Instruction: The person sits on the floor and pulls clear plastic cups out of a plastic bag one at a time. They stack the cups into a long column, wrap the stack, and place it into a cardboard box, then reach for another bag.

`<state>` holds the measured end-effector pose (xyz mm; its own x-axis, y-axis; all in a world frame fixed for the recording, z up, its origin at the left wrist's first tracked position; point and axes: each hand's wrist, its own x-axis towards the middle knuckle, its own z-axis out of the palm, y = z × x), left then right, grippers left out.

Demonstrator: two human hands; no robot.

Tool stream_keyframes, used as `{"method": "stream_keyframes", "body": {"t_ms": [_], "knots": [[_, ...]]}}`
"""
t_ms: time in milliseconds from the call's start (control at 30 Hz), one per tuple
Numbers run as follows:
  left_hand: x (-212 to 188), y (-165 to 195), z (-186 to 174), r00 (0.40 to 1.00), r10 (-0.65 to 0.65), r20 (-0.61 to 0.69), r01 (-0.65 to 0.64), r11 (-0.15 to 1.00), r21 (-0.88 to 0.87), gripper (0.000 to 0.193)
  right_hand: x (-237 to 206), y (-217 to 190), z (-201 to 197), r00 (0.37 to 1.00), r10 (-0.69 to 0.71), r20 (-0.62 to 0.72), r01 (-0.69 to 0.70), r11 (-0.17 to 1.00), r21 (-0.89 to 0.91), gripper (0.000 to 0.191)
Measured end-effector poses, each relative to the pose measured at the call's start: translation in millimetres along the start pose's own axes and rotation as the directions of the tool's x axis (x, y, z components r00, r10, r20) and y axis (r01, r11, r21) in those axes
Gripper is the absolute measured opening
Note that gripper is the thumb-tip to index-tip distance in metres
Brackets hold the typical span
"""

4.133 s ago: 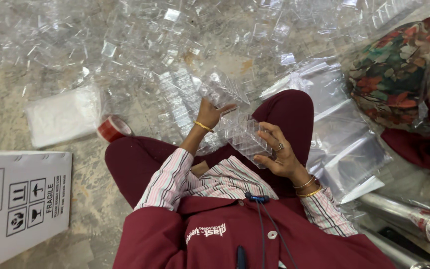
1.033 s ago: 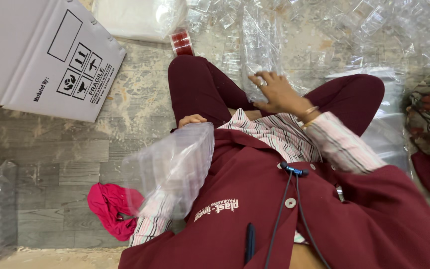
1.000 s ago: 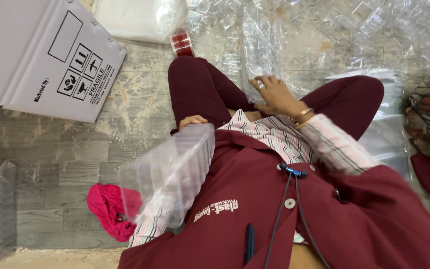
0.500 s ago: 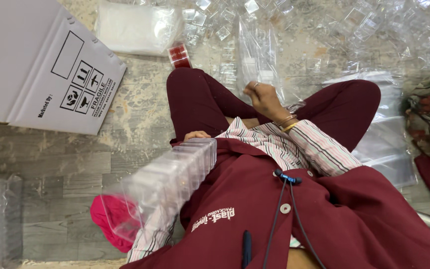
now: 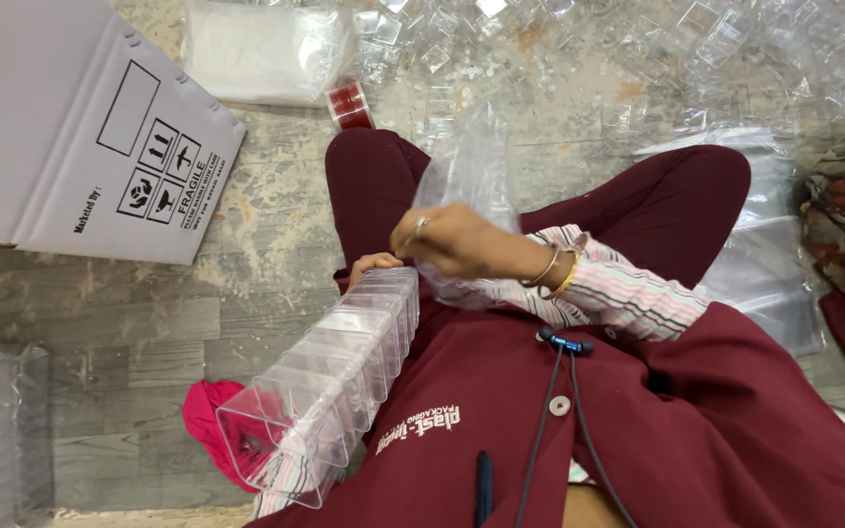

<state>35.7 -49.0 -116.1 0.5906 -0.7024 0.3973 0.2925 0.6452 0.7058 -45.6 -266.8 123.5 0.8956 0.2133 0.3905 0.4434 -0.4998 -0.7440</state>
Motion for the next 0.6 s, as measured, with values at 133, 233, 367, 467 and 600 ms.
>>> {"method": "stream_keyframes", "body": {"t_ms": [133, 233, 367, 467, 600], "knots": [[-14, 22, 17, 0.966, -0.21, -0.148, 0.223, 0.971, 0.081, 0.031, -5, -3, 19, 0.964, 0.155, 0.214, -0.122, 0.979, -0.163, 0.039], [-21, 44, 56, 0.961, -0.188, -0.203, 0.237, 0.938, 0.252, 0.036, -20, 0, 14, 0.952, 0.261, 0.163, -0.213, 0.942, -0.261, 0.056], [4, 72, 90, 0.956, -0.22, -0.193, 0.273, 0.909, 0.316, 0.045, -33, 3, 5, 0.928, 0.346, 0.136, -0.283, 0.896, -0.342, 0.065], [20, 87, 101, 0.967, -0.2, -0.159, 0.253, 0.838, 0.484, 0.054, -37, 12, 2, 0.924, 0.375, 0.071, -0.286, 0.803, -0.522, 0.069], [26, 96, 103, 0.971, -0.178, -0.158, 0.236, 0.803, 0.548, 0.059, -47, 49, 0, 0.933, 0.355, -0.062, -0.303, 0.68, -0.667, 0.073]]}}
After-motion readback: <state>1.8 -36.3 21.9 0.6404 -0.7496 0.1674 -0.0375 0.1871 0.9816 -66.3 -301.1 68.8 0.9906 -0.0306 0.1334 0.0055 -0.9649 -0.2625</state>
